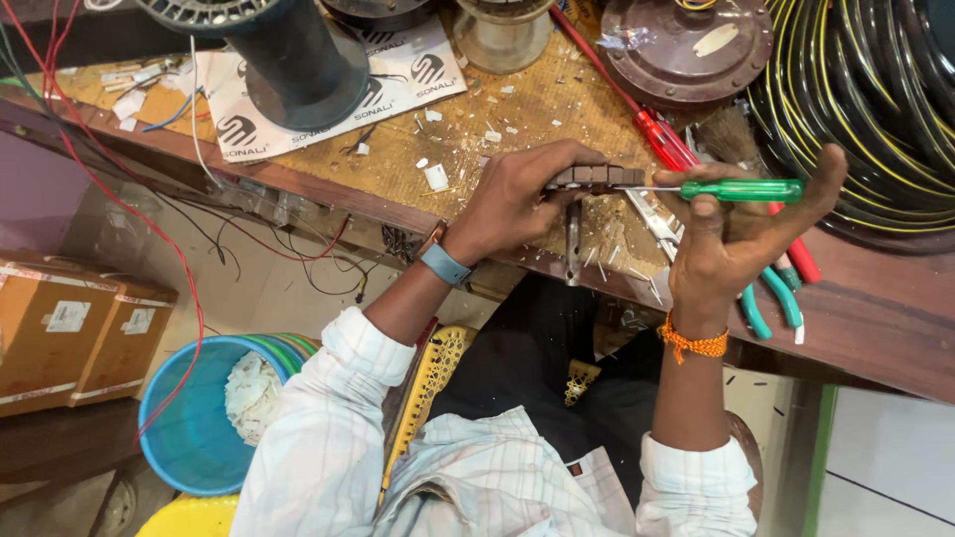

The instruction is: The person works on a small electrical component, likely a motor stator, at a cluttered workbench. They use a screwdriver to adjust the copper windings and scissors to cut small white plastic pieces, which they then insert into the component's slots.

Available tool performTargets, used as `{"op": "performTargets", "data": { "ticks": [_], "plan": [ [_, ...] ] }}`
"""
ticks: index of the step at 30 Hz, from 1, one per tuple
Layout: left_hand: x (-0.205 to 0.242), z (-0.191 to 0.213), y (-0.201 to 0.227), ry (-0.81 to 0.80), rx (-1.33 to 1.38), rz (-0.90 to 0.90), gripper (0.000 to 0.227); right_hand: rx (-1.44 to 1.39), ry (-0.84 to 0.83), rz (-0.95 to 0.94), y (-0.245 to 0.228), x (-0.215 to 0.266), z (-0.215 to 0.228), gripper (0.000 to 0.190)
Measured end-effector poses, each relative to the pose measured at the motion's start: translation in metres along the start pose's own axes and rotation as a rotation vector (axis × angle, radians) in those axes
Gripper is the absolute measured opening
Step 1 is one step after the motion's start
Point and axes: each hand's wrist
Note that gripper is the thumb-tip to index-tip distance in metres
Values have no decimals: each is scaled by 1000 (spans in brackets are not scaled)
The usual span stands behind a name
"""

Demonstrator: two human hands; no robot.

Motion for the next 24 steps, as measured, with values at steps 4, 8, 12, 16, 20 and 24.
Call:
{"op": "performTargets", "data": {
  "ticks": [4,8,12,16,20,24],
  "plan": [
    [-2,-2,1,-47,-14,2,43,34,-19,-2,2,1,3,65],
    [2,-6,-4,-4,-25,-33,42,89,-45,23,3,6,5,52],
    [6,-9,-9,-51,-44,3,41,101,-64,36,6,10,6,48],
    [8,-12,-13,-30,-67,-29,43,130,-137,28,11,12,2,44],
    [8,-20,-19,-44,-64,-20,40,207,-219,76,16,16,-5,42],
    [10,-22,-19,-25,-145,-50,48,281,-171,152,21,32,-21,42]
  ]
}}
Point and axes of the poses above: each hand's wrist, its own x-axis away from the middle knuckle, its own z-axis out of the back of the hand, y = z × x, and after that the axes turned 15 degrees about -x, right-handed
